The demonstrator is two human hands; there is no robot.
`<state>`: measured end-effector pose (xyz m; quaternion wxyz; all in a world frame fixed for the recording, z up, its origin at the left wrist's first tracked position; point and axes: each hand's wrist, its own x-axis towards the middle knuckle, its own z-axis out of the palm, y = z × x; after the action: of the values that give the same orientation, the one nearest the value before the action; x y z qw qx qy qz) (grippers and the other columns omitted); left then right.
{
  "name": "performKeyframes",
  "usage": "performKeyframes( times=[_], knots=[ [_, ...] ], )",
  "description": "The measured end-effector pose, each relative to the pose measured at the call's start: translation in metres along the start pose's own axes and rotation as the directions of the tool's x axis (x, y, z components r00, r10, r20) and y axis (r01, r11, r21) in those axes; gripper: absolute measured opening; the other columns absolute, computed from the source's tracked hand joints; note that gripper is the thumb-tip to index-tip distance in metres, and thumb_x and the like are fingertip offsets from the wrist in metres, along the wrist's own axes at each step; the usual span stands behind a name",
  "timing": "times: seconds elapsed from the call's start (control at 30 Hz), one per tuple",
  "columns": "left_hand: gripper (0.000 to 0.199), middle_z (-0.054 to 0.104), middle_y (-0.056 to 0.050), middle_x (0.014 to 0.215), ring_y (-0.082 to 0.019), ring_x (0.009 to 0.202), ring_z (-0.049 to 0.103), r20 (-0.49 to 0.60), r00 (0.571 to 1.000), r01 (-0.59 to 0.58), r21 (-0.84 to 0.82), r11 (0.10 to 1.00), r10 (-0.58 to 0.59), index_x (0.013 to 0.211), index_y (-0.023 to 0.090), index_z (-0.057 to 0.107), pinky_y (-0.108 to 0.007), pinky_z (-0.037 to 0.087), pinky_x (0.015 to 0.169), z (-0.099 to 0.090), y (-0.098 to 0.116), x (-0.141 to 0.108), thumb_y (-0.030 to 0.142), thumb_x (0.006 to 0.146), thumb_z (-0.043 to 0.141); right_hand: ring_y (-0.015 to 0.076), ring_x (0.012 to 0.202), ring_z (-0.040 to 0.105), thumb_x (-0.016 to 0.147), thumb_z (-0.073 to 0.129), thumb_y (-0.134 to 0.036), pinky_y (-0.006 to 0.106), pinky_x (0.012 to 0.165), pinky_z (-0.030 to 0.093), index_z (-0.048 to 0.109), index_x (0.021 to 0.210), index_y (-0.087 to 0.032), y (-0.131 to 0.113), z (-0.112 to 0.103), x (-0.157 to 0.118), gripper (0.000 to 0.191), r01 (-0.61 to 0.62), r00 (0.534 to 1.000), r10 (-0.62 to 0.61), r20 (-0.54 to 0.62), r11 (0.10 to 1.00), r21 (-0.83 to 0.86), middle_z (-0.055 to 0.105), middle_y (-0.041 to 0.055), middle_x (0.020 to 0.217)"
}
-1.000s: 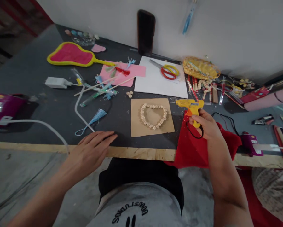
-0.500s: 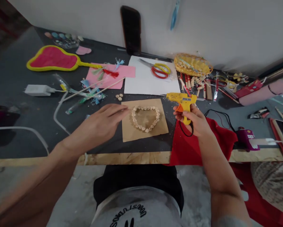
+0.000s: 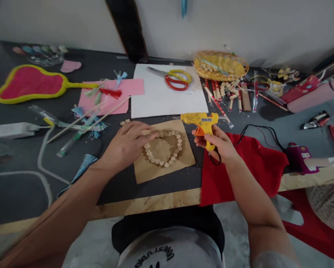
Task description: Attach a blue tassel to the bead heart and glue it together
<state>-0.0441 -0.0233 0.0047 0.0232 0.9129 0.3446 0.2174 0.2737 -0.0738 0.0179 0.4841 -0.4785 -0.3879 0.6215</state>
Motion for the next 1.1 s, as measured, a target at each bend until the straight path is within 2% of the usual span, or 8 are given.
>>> performKeyframes(
  times=[0.2,0.43,0.6,0.73,0.93,1.1],
  knots=[
    [0.036,0.056,-0.008,0.138,-0.031,0.131,0.045,0.020,1.000,0.018,0.092,0.996,-0.020,0.125,0.033,0.066,-0.051,0.042,0.105,0.0010,0.0012,-0.0010,0.015,0.100,0.046,0.0208,0.091,0.072,0.079,0.073,-0.038,0.035,0.074,0.062,0.062,0.108,-0.026,0.0001,0.0002,-0.0034,0.032,-0.034,0.999,0.032,0.037,0.999,0.041,0.075,0.0063,0.115],
    [0.037,0.058,-0.008,0.137,-0.033,0.134,0.046,0.068,0.997,0.023,0.095,0.995,-0.029,0.125,0.030,0.066,-0.056,0.040,0.108,-0.0009,0.0032,0.0015,0.015,0.103,0.042,0.0199,0.091,0.072,0.081,0.073,-0.037,0.034,0.074,0.062,0.063,0.110,-0.027,0.0018,-0.0022,-0.0050,0.031,-0.025,0.999,0.022,0.043,0.997,0.068,0.075,0.0051,0.114],
    [0.042,0.066,-0.009,0.131,-0.030,0.132,0.052,-0.014,1.000,0.010,0.090,0.996,-0.009,0.131,0.024,0.062,-0.050,0.043,0.109,0.0023,-0.0006,0.0006,0.008,0.096,0.046,0.0194,0.085,0.071,0.081,0.076,-0.043,0.034,0.070,0.061,0.066,0.106,-0.026,0.0010,0.0006,-0.0056,0.032,-0.006,1.000,0.005,0.009,0.997,0.074,0.075,0.0052,0.109],
    [0.040,0.068,-0.010,0.127,-0.029,0.129,0.056,-0.066,0.997,0.040,0.033,0.999,-0.038,0.130,0.021,0.061,-0.048,0.049,0.105,0.0046,-0.0040,0.0016,0.010,0.097,0.043,0.0164,0.077,0.069,0.084,0.074,-0.051,0.032,0.065,0.059,0.067,0.103,-0.026,-0.0007,0.0026,-0.0060,0.032,0.009,1.000,-0.008,-0.022,0.998,0.063,0.074,0.0045,0.104],
    [0.039,0.067,-0.011,0.127,-0.027,0.129,0.058,-0.077,0.997,0.030,-0.008,1.000,-0.030,0.133,0.021,0.058,-0.047,0.050,0.107,0.0058,-0.0049,0.0027,0.012,0.098,0.044,0.0230,0.096,0.071,0.084,0.074,-0.051,0.039,0.074,0.063,0.063,0.105,-0.028,0.0010,0.0027,-0.0077,0.033,-0.012,1.000,0.013,-0.015,0.999,0.039,0.074,0.0053,0.109],
    [0.040,0.066,-0.012,0.129,-0.028,0.132,0.057,-0.087,0.996,-0.016,-0.023,1.000,0.014,0.134,0.021,0.056,-0.050,0.050,0.108,0.0013,-0.0056,0.0040,0.011,0.097,0.047,0.0213,0.096,0.071,0.087,0.071,-0.050,0.039,0.077,0.063,0.064,0.107,-0.029,0.0048,0.0006,-0.0069,0.030,0.019,1.000,-0.020,0.020,0.998,0.061,0.074,0.0043,0.112]
  ],
)
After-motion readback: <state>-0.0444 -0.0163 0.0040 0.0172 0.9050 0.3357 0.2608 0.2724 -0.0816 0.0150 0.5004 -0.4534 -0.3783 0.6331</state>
